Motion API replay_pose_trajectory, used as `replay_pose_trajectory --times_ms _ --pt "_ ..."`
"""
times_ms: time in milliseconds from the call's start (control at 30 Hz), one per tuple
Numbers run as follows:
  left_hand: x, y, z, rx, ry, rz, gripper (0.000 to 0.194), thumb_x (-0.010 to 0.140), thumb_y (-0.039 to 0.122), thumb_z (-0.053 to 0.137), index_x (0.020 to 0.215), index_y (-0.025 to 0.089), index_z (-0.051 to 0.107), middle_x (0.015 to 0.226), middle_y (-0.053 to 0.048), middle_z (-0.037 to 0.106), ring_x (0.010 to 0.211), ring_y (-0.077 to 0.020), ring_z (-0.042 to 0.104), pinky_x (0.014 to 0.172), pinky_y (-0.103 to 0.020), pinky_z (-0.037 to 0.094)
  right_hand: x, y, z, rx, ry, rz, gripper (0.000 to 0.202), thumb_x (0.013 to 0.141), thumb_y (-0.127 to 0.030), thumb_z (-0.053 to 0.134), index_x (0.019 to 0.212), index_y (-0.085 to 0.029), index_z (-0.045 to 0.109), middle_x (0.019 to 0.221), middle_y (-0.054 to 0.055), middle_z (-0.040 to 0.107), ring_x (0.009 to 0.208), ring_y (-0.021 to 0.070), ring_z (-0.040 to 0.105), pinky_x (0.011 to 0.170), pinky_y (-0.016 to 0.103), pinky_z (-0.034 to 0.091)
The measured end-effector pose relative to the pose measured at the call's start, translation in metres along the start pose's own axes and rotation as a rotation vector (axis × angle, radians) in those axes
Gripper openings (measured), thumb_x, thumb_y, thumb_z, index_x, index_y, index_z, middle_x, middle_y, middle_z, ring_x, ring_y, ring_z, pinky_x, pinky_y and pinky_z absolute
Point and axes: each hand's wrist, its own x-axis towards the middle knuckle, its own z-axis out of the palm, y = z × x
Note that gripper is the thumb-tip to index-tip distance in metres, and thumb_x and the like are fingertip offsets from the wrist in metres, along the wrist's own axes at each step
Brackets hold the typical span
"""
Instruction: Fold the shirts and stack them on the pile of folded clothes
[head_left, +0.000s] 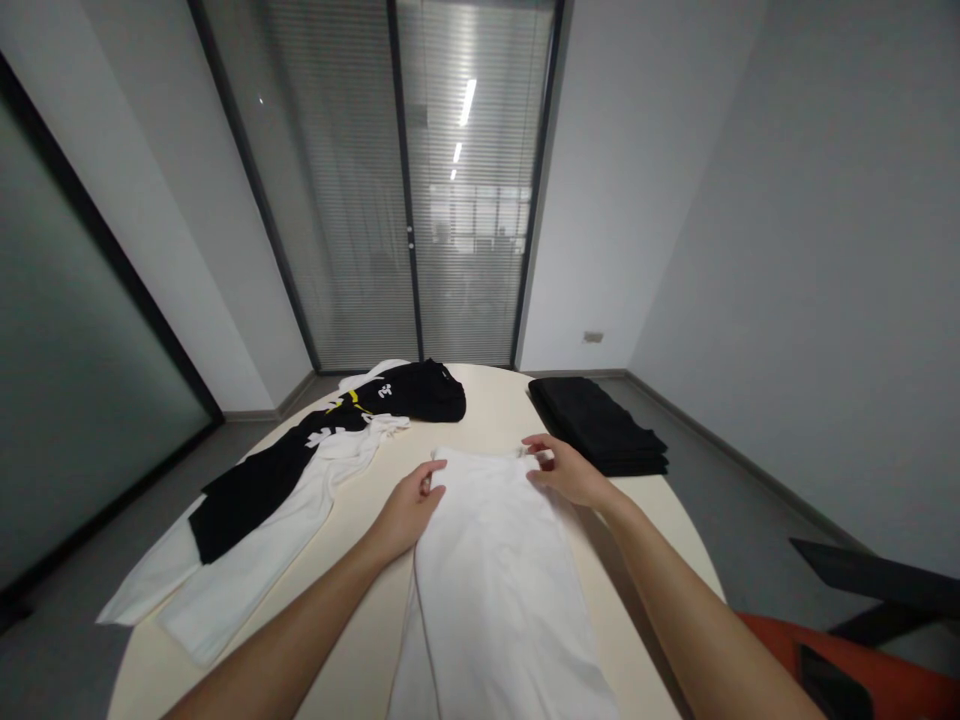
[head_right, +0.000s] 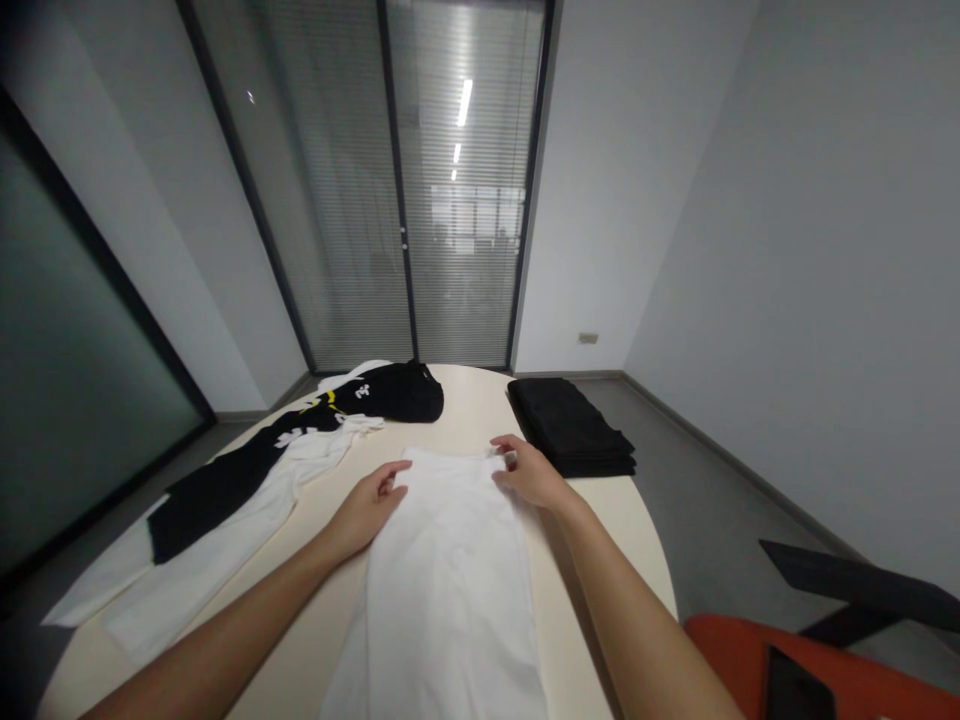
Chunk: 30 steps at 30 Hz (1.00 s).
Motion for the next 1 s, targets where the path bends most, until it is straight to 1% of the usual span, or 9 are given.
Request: replay_pose_trajectory --times_ms 133,233,333,400,500,633,733,833,1000 --pt "0.000 0.009 -0.002 -0.007 0.052 0.043 0.049 0.083 0.033 0.060 0.129 0.015 0.060 0.069 0.006 0.046 0.062 -0.0121 0.048 0.060 -0.023 0.039 0.000 -0.013 -0.004 0.055 0.068 -0.034 0.055 0.066 -0.018 0.068 0.120 -0.019 0.061 0.122 0.010 0.062 0.074 0.0120 0.056 0.069 0.027 0.050" --pt "0.003 0.011 -0.003 -0.055 0.099 0.036 0.057 0.085 0.036 0.060 0.137 0.016 0.052 0.071 0.005 0.049 0.061 -0.0120 0.050 0.059 -0.022 0.040 0.001 -0.016 -0.005 0.050 0.177 -0.123 0.051 0.068 -0.020 0.066 0.118 -0.021 0.062 0.125 0.009 0.061 0.085 0.0160 0.058 0.075 0.028 0.050" --pt "0.008 0.003 0.000 -0.131 0.051 -0.021 0.061 0.083 0.036 0.061 0.138 0.015 0.049 0.097 -0.006 0.064 0.071 -0.0146 0.060 0.067 -0.027 0.049 0.005 -0.009 0.002 -0.011 0.220 -0.067 0.046 0.068 -0.025 0.067 0.114 -0.020 0.061 0.118 0.009 0.063 0.085 0.0170 0.060 0.074 0.029 0.050" --pt "0.011 -0.006 0.002 -0.128 0.055 -0.007 0.058 0.080 0.034 0.063 0.134 0.015 0.052 0.120 -0.013 0.063 0.084 -0.0167 0.063 0.078 -0.031 0.051 0.006 -0.003 0.008 -0.108 0.241 -0.020 0.041 0.072 -0.031 0.066 0.111 -0.019 0.061 0.105 0.007 0.064 0.076 0.0157 0.060 0.073 0.029 0.049" --pt "0.014 -0.016 0.006 -0.089 0.078 0.040 0.058 0.077 0.030 0.065 0.133 0.016 0.053 0.130 -0.015 0.059 0.091 -0.0175 0.062 0.083 -0.032 0.051 0.006 0.001 0.014 -0.278 0.265 0.012 0.035 0.079 -0.043 0.063 0.105 -0.020 0.060 0.083 0.002 0.062 0.067 0.0162 0.057 0.070 0.030 0.045" --pt "0.015 -0.017 0.004 -0.074 0.066 0.028 0.057 0.078 0.031 0.064 0.133 0.017 0.054 0.119 -0.012 0.064 0.083 -0.0159 0.063 0.077 -0.029 0.051 0.005 0.001 0.014 -0.332 0.243 0.025 0.039 0.080 -0.049 0.063 0.105 -0.020 0.060 0.078 0.001 0.061 0.066 0.0164 0.056 0.069 0.031 0.043" --pt "0.016 -0.011 0.000 -0.021 0.037 0.002 0.050 0.079 0.031 0.064 0.126 0.015 0.061 0.095 -0.006 0.067 0.074 -0.0156 0.061 0.073 -0.029 0.049 0.007 0.003 0.013 -0.175 0.200 -0.016 0.040 0.078 -0.038 0.063 0.113 -0.020 0.057 0.095 0.003 0.062 0.066 0.0135 0.055 0.066 0.028 0.045" --pt "0.017 -0.004 -0.004 0.053 -0.005 0.009 0.043 0.078 0.029 0.063 0.118 0.013 0.067 0.076 0.000 0.059 0.068 -0.0150 0.055 0.069 -0.027 0.046 0.010 0.006 0.012 -0.017 0.121 -0.049 0.042 0.072 -0.029 0.063 0.113 -0.020 0.058 0.107 0.005 0.062 0.068 0.0119 0.056 0.062 0.025 0.045" --pt "0.013 0.001 -0.004 0.097 0.042 0.125 0.038 0.077 0.023 0.060 0.114 0.017 0.069 0.082 -0.001 0.059 0.069 -0.0139 0.050 0.069 -0.026 0.044 0.011 0.006 0.011 -0.082 0.084 -0.136 0.039 0.073 -0.030 0.067 0.110 -0.020 0.063 0.105 0.004 0.065 0.075 0.0142 0.055 0.068 0.027 0.045"
